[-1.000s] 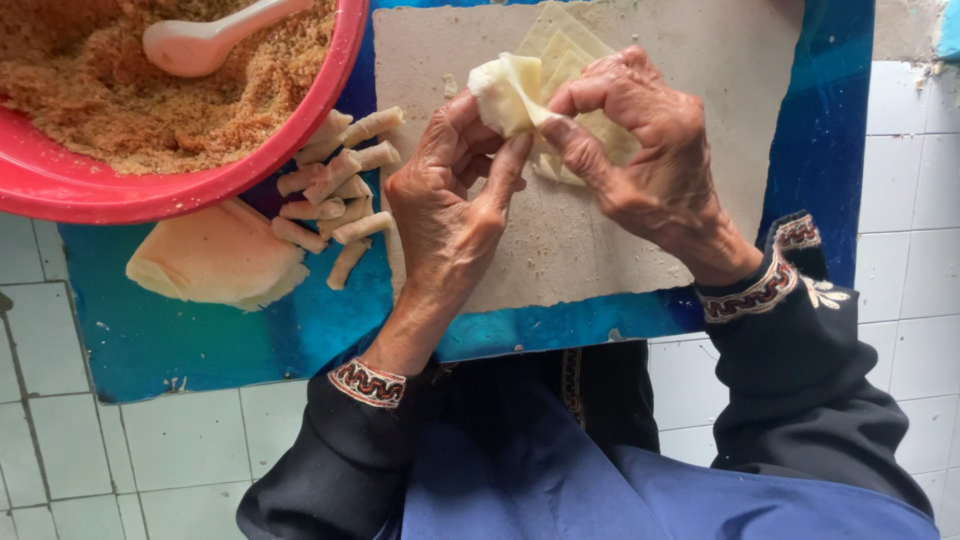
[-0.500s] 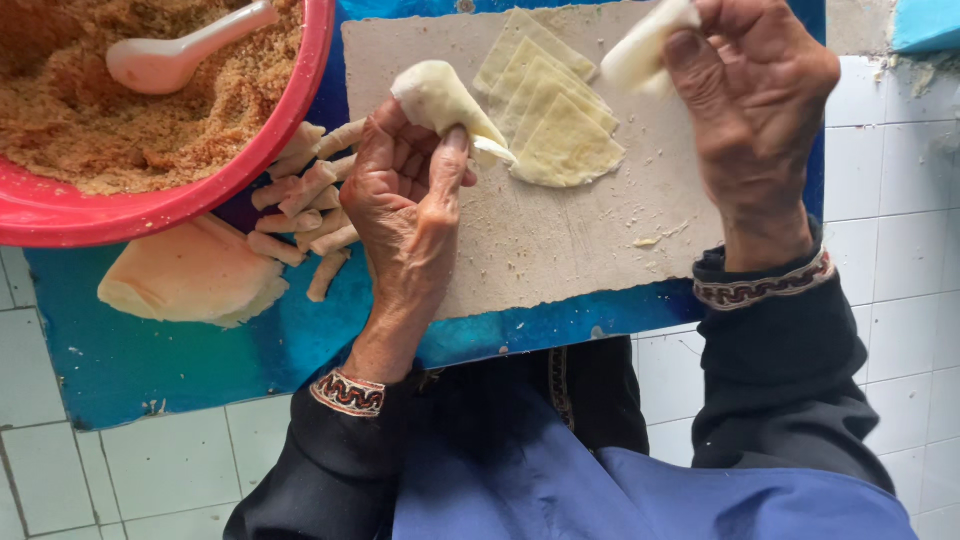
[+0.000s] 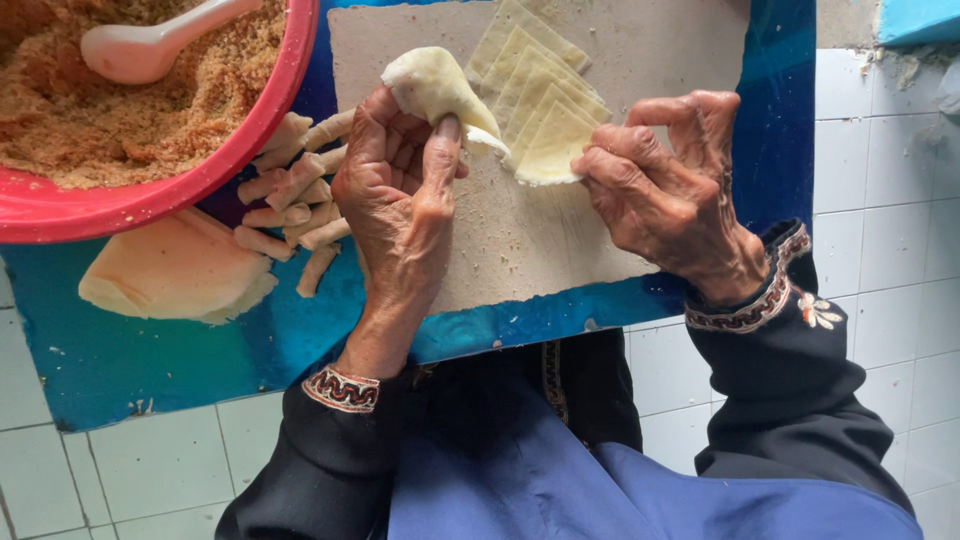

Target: The person scoops brown filling from a red bowl with a spoon onto a square pastry wrapper, folds the wrapper over the filling, and pinches the edges closed by hand, placing finished folded pastries on the board. They repeat this cycle with new wrappers, building a row of finished pieces.

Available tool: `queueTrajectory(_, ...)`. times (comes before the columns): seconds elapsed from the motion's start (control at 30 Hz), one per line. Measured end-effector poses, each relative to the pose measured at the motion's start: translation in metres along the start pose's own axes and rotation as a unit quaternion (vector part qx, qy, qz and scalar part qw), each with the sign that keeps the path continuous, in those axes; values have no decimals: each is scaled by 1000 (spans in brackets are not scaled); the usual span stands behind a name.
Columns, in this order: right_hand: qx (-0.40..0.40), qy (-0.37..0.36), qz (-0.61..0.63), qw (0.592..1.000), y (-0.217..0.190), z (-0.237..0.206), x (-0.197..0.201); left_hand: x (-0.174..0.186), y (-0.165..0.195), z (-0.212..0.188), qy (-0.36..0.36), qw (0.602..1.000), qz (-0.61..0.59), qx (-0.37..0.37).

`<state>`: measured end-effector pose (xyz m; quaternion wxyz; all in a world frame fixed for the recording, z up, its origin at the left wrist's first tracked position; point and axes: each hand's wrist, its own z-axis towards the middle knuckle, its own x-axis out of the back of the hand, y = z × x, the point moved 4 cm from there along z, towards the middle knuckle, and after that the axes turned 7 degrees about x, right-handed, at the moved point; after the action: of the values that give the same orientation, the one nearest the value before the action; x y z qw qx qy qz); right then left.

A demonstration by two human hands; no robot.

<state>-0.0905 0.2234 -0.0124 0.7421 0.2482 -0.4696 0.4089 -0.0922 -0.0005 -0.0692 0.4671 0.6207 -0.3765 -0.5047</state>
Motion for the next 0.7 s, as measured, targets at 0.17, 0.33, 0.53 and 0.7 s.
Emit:
queueTrajectory(0.17, -13, -11, 8, 1000, -7, 2, 0, 0, 0, -1, -7, 1000, 20, 0)
queueTrajectory(0.33, -9, 19, 38, 999, -5, 22, 9, -2, -2, 0, -33, 999, -8, 20)
queueTrajectory(0.53, -24, 72, 195, 978, 1, 63, 0, -5, 0, 0, -62, 998, 5, 13)
queueTrajectory(0.7, -88, 61, 239, 965, 0, 71, -18, -6, -5, 2, -35, 999, 9, 16)
